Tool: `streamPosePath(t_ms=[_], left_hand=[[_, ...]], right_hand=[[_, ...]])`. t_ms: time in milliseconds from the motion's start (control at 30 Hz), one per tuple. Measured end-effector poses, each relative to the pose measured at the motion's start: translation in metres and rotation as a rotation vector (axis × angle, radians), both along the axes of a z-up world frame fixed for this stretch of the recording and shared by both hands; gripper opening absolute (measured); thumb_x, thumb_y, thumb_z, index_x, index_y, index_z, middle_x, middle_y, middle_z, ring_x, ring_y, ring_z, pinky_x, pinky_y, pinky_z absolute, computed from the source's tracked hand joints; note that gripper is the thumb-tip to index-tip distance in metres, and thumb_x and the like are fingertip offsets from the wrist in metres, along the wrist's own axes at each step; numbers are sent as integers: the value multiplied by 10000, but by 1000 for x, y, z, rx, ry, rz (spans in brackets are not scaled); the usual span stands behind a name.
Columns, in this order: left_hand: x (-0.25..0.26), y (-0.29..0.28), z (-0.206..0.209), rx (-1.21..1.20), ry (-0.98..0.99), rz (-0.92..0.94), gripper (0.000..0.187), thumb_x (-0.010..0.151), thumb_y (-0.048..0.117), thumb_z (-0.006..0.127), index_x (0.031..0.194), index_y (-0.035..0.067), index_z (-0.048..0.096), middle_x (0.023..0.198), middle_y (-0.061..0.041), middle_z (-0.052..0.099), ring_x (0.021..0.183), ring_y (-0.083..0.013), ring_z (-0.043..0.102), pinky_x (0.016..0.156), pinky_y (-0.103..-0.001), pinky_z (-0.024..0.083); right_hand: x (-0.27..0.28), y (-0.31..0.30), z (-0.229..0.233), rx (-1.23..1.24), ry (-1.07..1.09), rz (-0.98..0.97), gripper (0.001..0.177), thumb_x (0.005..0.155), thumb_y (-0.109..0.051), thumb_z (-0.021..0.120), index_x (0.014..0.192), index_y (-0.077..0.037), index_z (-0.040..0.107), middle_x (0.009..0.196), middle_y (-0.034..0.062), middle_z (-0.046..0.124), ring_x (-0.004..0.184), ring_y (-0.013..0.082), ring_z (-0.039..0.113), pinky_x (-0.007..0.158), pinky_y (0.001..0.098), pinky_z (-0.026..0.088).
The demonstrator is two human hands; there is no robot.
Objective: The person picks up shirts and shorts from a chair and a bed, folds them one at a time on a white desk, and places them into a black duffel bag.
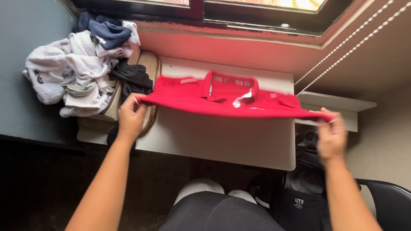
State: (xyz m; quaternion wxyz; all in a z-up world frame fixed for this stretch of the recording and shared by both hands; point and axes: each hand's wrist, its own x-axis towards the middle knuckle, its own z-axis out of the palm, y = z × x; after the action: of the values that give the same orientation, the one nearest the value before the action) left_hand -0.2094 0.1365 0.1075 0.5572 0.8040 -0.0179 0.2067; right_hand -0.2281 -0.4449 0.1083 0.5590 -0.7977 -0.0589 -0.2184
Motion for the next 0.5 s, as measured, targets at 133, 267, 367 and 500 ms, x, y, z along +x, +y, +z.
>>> streamPosePath(t_ms=[133, 267, 367, 500], left_hand=[[-4, 0, 58, -170, -99, -28, 118, 1142, 174, 565, 1132, 64, 605, 910, 36, 591, 774, -22, 493, 671, -220, 411], [20, -10, 86, -66, -185, 66, 174, 1174, 219, 567, 1099, 62, 568, 899, -5, 563, 768, -52, 476, 665, -240, 402], [43, -22, 69, 95, -70, 152, 209, 1095, 267, 602, 1090, 59, 616, 898, -95, 648, 785, -142, 599, 719, -301, 489], [85, -29, 4, 431, 538, 289, 362, 939, 473, 661, 1154, 185, 708, 1065, -167, 728, 1009, -380, 678, 812, -501, 529]], right_hand=[[-2, -21, 65, 256, -48, -118, 116, 1201, -124, 585, 1089, -142, 565, 851, -66, 476, 687, 17, 389, 616, 176, 310], [15, -20, 84, 177, -101, -80, 96, 1206, -75, 547, 1110, -72, 557, 988, -51, 555, 832, 23, 456, 778, 183, 380], [38, -3, 68, 43, 54, -113, 267, 1186, -139, 662, 962, -76, 531, 901, -75, 542, 789, 9, 451, 716, 226, 376], [59, 31, 23, -586, 469, -391, 248, 1025, -272, 772, 1149, -60, 732, 853, 114, 687, 766, 218, 631, 670, 324, 467]])
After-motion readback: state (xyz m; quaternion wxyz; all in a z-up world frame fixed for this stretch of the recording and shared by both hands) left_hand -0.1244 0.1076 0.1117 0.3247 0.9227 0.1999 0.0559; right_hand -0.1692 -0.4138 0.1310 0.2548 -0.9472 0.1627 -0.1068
